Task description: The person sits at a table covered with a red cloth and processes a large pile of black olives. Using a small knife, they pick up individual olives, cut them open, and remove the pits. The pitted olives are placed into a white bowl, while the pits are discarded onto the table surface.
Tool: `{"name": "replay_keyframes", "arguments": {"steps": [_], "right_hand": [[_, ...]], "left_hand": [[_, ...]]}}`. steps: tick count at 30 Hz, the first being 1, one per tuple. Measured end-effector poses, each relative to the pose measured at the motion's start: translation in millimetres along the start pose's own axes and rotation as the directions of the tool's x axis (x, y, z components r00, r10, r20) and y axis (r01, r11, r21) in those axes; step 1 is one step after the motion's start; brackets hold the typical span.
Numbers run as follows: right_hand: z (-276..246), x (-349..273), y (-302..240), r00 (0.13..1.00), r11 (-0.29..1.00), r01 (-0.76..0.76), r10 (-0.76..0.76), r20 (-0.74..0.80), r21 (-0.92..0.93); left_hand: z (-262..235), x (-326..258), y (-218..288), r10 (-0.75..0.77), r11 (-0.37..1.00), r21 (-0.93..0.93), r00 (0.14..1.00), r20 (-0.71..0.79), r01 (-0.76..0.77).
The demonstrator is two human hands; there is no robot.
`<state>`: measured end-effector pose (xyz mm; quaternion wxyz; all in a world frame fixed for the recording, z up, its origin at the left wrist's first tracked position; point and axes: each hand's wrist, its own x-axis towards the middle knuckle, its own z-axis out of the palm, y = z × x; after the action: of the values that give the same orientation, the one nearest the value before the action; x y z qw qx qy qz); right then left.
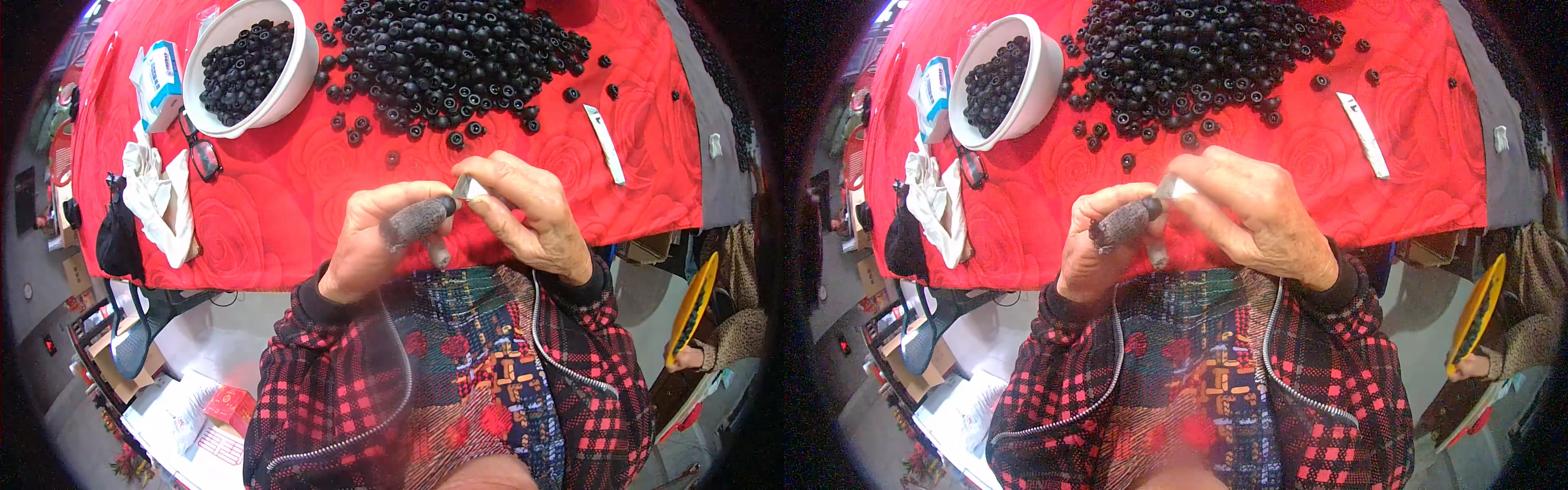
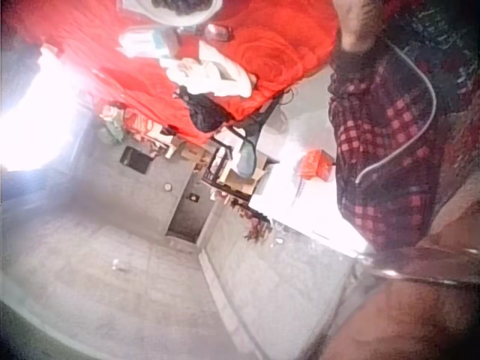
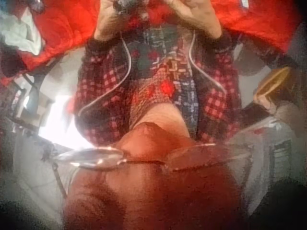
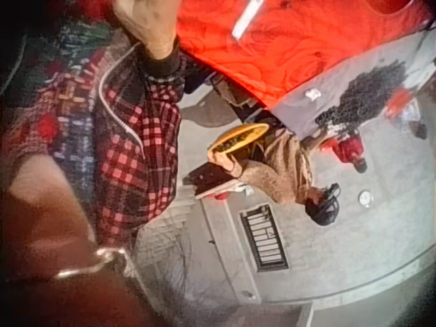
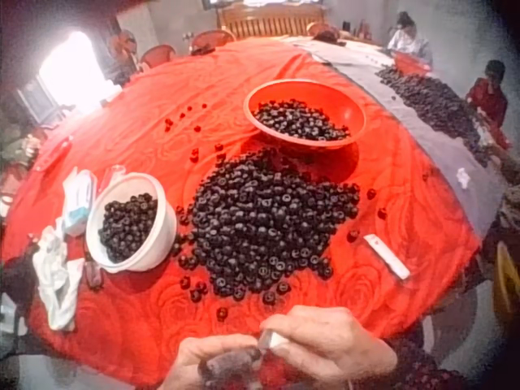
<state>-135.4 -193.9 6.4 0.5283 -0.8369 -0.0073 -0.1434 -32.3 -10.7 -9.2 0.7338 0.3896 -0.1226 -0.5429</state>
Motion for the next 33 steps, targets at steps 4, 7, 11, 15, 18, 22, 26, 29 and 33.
{"name": "replay_keyframes", "arguments": {"steps": [4,7,11,15,18,22,26,29,33], "right_hand": [[-0.7,1.3,-0.7,0.999,1.000,0.008,-0.008,0.032,-0.013],[-0.6,0.2,3.6,0.998,0.999,0.030,-0.030,0.056,0.015],[0.0,-0.4,5.7,0.998,1.000,0.026,-0.026,0.058,0.014],[-1.0,1.2,4.0,0.997,0.999,0.025,-0.026,0.079,0.022],[-0.5,1.2,5.3,0.997,1.000,0.026,-0.027,0.069,0.014],[0.0,1.8,5.7,0.998,1.000,0.018,-0.019,0.054,0.016],[0.0,1.5,8.0,0.998,1.000,0.027,-0.028,0.055,0.014],[0.1,0.9,10.7,0.999,1.000,0.030,-0.030,0.045,-0.004],[-2.2,2.5,5.0,0.999,1.000,0.007,-0.006,0.045,-0.027]], "left_hand": [[-0.3,-0.7,-0.7,-0.001,1.000,-0.015,1.000,-0.008,0.001],[-1.4,0.1,-0.3,-0.012,1.000,0.016,1.000,-0.016,0.012],[-2.4,0.6,-1.8,-0.007,1.000,0.003,1.000,-0.006,0.007],[-2.4,0.3,-0.8,-0.013,1.000,-0.004,1.000,-0.020,0.013],[-2.8,1.5,-1.8,0.005,1.000,-0.016,1.000,0.003,-0.005],[-2.0,2.0,0.3,-0.012,1.000,-0.001,1.000,-0.016,0.012],[-3.6,2.3,-0.2,-0.013,1.000,-0.024,1.000,-0.018,0.013],[-4.5,3.3,-1.2,-0.023,0.999,-0.024,1.000,-0.017,0.022],[-3.2,4.6,0.2,-0.032,0.999,-0.028,0.999,-0.017,0.031]]}}
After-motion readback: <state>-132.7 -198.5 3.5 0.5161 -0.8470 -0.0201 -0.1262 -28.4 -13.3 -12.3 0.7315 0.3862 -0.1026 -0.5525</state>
